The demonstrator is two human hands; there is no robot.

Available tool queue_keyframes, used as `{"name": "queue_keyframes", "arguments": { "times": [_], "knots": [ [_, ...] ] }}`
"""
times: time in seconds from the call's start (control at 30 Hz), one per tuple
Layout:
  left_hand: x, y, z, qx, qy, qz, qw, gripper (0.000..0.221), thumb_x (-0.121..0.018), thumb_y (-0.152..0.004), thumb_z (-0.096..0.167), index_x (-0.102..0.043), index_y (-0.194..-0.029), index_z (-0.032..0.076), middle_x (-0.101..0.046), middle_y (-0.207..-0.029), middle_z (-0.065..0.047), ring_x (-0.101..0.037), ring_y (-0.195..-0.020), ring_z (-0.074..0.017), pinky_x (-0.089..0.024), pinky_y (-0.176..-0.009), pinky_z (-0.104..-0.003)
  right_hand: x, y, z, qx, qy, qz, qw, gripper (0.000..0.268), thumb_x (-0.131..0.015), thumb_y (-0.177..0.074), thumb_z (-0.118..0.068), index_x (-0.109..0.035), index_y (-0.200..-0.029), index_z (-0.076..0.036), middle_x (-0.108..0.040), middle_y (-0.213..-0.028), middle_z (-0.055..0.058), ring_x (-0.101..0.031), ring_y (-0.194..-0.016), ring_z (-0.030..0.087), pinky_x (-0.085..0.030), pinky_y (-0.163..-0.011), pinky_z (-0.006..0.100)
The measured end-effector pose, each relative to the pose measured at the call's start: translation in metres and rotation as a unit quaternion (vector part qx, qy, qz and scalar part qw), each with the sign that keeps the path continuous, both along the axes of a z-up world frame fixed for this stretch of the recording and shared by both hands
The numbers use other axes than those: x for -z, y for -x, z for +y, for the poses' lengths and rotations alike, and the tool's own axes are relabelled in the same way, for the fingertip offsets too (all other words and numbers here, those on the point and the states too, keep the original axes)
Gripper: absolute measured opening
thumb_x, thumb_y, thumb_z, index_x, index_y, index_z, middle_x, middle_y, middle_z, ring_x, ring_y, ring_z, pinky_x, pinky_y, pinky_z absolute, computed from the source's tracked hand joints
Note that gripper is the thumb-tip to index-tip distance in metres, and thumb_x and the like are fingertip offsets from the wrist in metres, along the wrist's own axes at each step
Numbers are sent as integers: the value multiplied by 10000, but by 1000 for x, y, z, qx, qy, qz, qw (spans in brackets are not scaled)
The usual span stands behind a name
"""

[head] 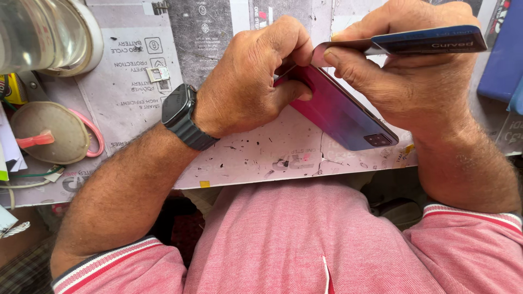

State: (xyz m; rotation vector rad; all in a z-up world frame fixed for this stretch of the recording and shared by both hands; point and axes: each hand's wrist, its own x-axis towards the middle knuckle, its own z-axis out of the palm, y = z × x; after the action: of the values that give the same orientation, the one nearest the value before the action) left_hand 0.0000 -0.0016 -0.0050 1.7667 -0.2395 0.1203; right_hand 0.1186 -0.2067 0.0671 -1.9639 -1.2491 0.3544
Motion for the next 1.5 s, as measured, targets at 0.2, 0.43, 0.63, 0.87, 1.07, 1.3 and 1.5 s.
{"name": "queue_keyframes", "arguments": {
  "times": [0.2,0.43,0.63,0.87,1.07,1.3,1.5],
  "knots": [
    [10,1,0,14,43,2,999,514,-875,-943,-35,-428,-1177,60,-755,-1111,-96,-794,-1095,-194,-644,-928,-302,3,6,-2,51,7,57,997,138,-867,-1011,1,-736,-999,41,-733,-893,97,-679,-768,113,-521,-675,204],
    [7,-2,-2,14,51,9,999,608,-892,-931,-24,-363,-1215,75,-747,-1144,-116,-785,-1148,-224,-630,-972,-324,10,-1,-8,26,-8,23,999,131,-861,-1045,-28,-735,-1029,4,-732,-942,67,-686,-819,91,-537,-725,205],
    [7,-3,-2,-1,22,-26,999,631,-898,-888,14,-363,-1217,76,-747,-1008,-107,-777,-1034,-220,-662,-886,-300,4,-4,-5,14,22,-9,1000,139,-859,-985,-31,-734,-974,26,-710,-854,78,-645,-727,113,-495,-641,231],
    [13,-1,-1,-5,-9,-26,1000,616,-935,-947,77,-378,-1211,85,-767,-986,-79,-805,-1068,-195,-634,-903,-293,8,-2,-6,-5,3,39,999,77,-799,-1034,-21,-730,-1057,4,-721,-961,53,-655,-833,74,-515,-719,204],
    [14,-1,-4,-3,-10,-39,999,618,-929,-928,53,-382,-1213,82,-734,-1006,-79,-800,-1031,-212,-680,-860,-285,3,-3,-5,-2,24,40,999,109,-830,-998,6,-726,-968,12,-689,-846,55,-601,-722,74,-456,-613,206],
    [12,-2,-4,4,-3,-68,998,656,-912,-883,20,-364,-1239,71,-686,-974,-127,-769,-989,-263,-645,-779,-306,-8,-5,6,22,76,92,993,168,-855,-946,-86,-700,-917,-30,-648,-750,24,-565,-631,69,-409,-538,217],
    [10,-2,-3,15,4,-27,1000,621,-900,-912,16,-367,-1227,64,-713,-926,-94,-787,-970,-220,-647,-776,-290,-3,-8,5,-25,62,-12,998,181,-883,-974,-66,-727,-932,16,-690,-847,69,-603,-683,96,-449,-584,227]
  ]
}}
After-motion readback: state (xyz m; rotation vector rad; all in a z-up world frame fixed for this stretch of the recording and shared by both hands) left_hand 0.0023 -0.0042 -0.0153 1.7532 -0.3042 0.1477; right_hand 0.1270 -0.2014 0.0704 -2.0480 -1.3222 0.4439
